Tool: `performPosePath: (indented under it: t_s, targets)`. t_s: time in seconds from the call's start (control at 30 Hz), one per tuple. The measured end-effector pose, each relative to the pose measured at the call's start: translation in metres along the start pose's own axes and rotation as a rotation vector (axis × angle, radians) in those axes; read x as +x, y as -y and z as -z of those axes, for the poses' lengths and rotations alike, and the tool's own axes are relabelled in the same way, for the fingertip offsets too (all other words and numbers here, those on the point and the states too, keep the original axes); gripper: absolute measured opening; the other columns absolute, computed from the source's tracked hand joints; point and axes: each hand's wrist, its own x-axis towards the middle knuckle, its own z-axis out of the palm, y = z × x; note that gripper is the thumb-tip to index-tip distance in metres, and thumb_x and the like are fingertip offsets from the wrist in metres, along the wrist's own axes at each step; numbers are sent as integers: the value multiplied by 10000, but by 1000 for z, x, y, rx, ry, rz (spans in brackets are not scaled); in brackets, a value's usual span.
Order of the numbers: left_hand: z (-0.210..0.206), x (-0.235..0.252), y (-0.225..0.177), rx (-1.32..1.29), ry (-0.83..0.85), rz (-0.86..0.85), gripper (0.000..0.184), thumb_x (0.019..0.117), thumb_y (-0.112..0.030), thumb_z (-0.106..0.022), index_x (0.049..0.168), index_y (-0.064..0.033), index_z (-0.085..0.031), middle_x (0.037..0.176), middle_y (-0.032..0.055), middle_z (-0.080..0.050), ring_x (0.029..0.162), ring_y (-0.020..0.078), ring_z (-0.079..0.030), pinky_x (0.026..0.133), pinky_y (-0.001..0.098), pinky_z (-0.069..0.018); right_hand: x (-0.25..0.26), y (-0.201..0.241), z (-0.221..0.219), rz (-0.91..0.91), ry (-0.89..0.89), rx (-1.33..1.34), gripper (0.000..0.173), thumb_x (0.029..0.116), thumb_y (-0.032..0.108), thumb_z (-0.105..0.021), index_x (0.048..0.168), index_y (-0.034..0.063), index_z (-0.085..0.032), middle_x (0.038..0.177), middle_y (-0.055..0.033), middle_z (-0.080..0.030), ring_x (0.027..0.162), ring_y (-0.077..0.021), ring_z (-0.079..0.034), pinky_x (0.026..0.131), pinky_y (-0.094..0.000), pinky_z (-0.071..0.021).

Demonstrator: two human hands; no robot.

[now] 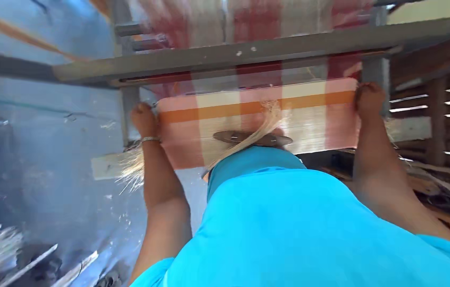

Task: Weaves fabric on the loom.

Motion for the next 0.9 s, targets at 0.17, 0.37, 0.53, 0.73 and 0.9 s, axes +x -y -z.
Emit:
performPosePath:
  t_s: [0.17,0.37,0.53,0.73,0.9]
  targets:
    - [-7,-1,-9,119,9,61,512,1074,-320,-354,1199,98,-622,1183,332,-636,1156,455,-609,987,658,-436,14,-11,-3,15,57,-14,351,1062,217,-488,1278,-1,-656,1231,-263,-661,1158,-374,-633,1006,-576,-482]
    - [-9,9,21,-400,66,101,164,1012,-235,-465,865,-181,-516,692,-97,-466,570,10,-442,558,206,-418,24,-21,-6,-66,139,119,334,1068,216,-480,1307,36,-627,1184,-185,-662,1038,-248,-639,923,-478,-518]
    - [23,5,31,-584,227,190,215,1036,-222,-419,847,-265,-513,764,-133,-559,671,9,-546,628,202,-481,25,-44,36,-185,301,264,276,1085,286,-492,1296,173,-629,817,56,-547,569,-27,-414,519,-219,-367]
    - [103,-30,56,215,7,50,409,1006,-230,-550,1360,-35,-609,1396,281,-555,1254,415,-549,1028,619,-425,6,-68,119,-120,129,-100,587,1018,229,-642,1543,87,-420,1376,-213,-608,1193,-336,-639,1024,-526,-519]
    - [98,-92,5,201,-173,-226,513,986,-172,-510,1451,45,-490,1487,323,-458,1381,439,-443,1126,533,-358,-41,-17,121,137,-60,-110,639,998,297,-655,1512,-2,-421,1424,-226,-567,1264,-291,-602,1076,-420,-492]
